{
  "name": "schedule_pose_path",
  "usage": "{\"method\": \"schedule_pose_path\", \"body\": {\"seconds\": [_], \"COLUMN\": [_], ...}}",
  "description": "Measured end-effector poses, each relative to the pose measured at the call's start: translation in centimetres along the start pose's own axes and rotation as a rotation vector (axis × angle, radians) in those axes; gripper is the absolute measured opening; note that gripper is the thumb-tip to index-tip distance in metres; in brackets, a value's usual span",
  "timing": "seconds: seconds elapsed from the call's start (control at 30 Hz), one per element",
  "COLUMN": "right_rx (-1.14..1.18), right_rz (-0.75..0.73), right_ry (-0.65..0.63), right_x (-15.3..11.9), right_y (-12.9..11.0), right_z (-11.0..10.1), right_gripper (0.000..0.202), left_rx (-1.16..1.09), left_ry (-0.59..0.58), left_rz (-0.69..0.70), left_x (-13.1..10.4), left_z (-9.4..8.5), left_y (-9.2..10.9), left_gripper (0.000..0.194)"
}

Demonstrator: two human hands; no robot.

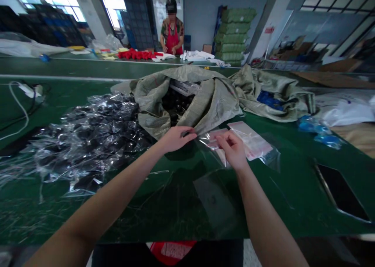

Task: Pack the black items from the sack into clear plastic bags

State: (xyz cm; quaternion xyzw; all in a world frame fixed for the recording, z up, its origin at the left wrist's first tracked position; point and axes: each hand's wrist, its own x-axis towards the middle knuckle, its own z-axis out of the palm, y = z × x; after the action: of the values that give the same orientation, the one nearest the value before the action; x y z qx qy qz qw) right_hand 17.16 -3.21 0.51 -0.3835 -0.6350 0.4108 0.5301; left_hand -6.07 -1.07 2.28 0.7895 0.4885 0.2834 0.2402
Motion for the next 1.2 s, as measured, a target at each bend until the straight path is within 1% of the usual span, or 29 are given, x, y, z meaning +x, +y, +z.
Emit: {"method": "schedule_pose_path", "body": {"seconds": [0.03,0.07,0.13,0.2,0.27,0.3,0.33,0.43,0.47,0.5,0.53,0.57,0.67,0.7,0.73,0.8,0.87,0.97,1.07,1.2], "right_rx": [0.109,0.181,0.248,0.234,0.169,0.110,0.023,-0.337,-0.431,-0.478,-0.469,-0.410,-0.094,-0.005,0.051,0.069,0.014,-0.068,-0.062,-0.037], "right_rz": [0.061,0.109,0.165,0.178,0.182,0.171,0.146,0.005,-0.036,-0.057,-0.059,-0.041,0.072,0.109,0.139,0.175,0.189,0.187,0.197,0.198], "right_ry": [-0.070,-0.127,-0.192,-0.210,-0.196,-0.145,-0.055,0.335,0.423,0.457,0.442,0.388,0.156,0.108,0.089,0.122,0.182,0.219,0.207,0.174], "right_x": [-0.2,-0.4,-0.5,-0.4,0.0,0.2,0.3,0.6,0.6,0.5,0.3,0.1,-0.6,-0.7,-0.8,-0.9,-0.8,-0.7,-0.7,-0.9], "right_y": [-0.2,-0.4,-0.4,-0.1,0.3,0.6,0.9,1.6,1.6,1.5,1.4,1.2,0.6,0.5,0.5,0.7,0.9,1.0,0.8,0.8], "right_z": [0.3,0.6,0.8,0.9,0.8,0.8,0.7,0.7,0.8,1.0,1.3,1.7,3.1,3.5,3.9,4.2,4.1,3.8,3.7,4.1], "right_gripper": [0.031,0.033,0.035,0.036,0.035,0.034,0.033,0.030,0.029,0.029,0.029,0.028,0.032,0.036,0.039,0.041,0.036,0.029,0.027,0.026], "left_rx": [-0.127,-0.242,-0.397,-0.425,-0.382,-0.359,-0.344,-0.296,-0.262,-0.222,-0.172,-0.110,0.141,0.230,0.306,0.400,0.405,0.289,0.200,0.281], "left_ry": [-0.006,-0.037,-0.142,-0.240,-0.250,-0.228,-0.189,-0.042,-0.003,0.032,0.068,0.112,0.248,0.264,0.257,0.201,0.153,0.121,0.095,0.114], "left_rz": [-0.038,-0.080,-0.154,-0.204,-0.242,-0.257,-0.272,-0.312,-0.320,-0.319,-0.300,-0.261,-0.048,0.022,0.078,0.139,0.156,0.149,0.133,0.096], "left_x": [0.1,0.2,0.1,-0.1,-0.1,-0.1,0.0,0.4,0.5,0.5,0.5,0.4,-0.2,-0.5,-0.8,-1.3,-1.6,-1.5,-1.1,-1.0], "left_z": [-0.7,-1.3,-2.0,-2.2,-2.0,-1.9,-1.8,-1.6,-1.6,-1.6,-1.5,-1.2,0.4,1.1,1.8,2.9,3.4,2.9,2.2,2.5], "left_y": [0.6,1.1,1.9,2.2,2.1,1.9,1.7,1.1,1.0,1.1,1.2,1.3,2.0,2.2,2.4,2.8,3.1,3.6,3.6,3.1], "left_gripper": [0.051,0.054,0.056,0.051,0.041,0.037,0.034,0.033,0.033,0.032,0.030,0.028,0.022,0.022,0.022,0.025,0.025,0.029,0.034,0.036]}}
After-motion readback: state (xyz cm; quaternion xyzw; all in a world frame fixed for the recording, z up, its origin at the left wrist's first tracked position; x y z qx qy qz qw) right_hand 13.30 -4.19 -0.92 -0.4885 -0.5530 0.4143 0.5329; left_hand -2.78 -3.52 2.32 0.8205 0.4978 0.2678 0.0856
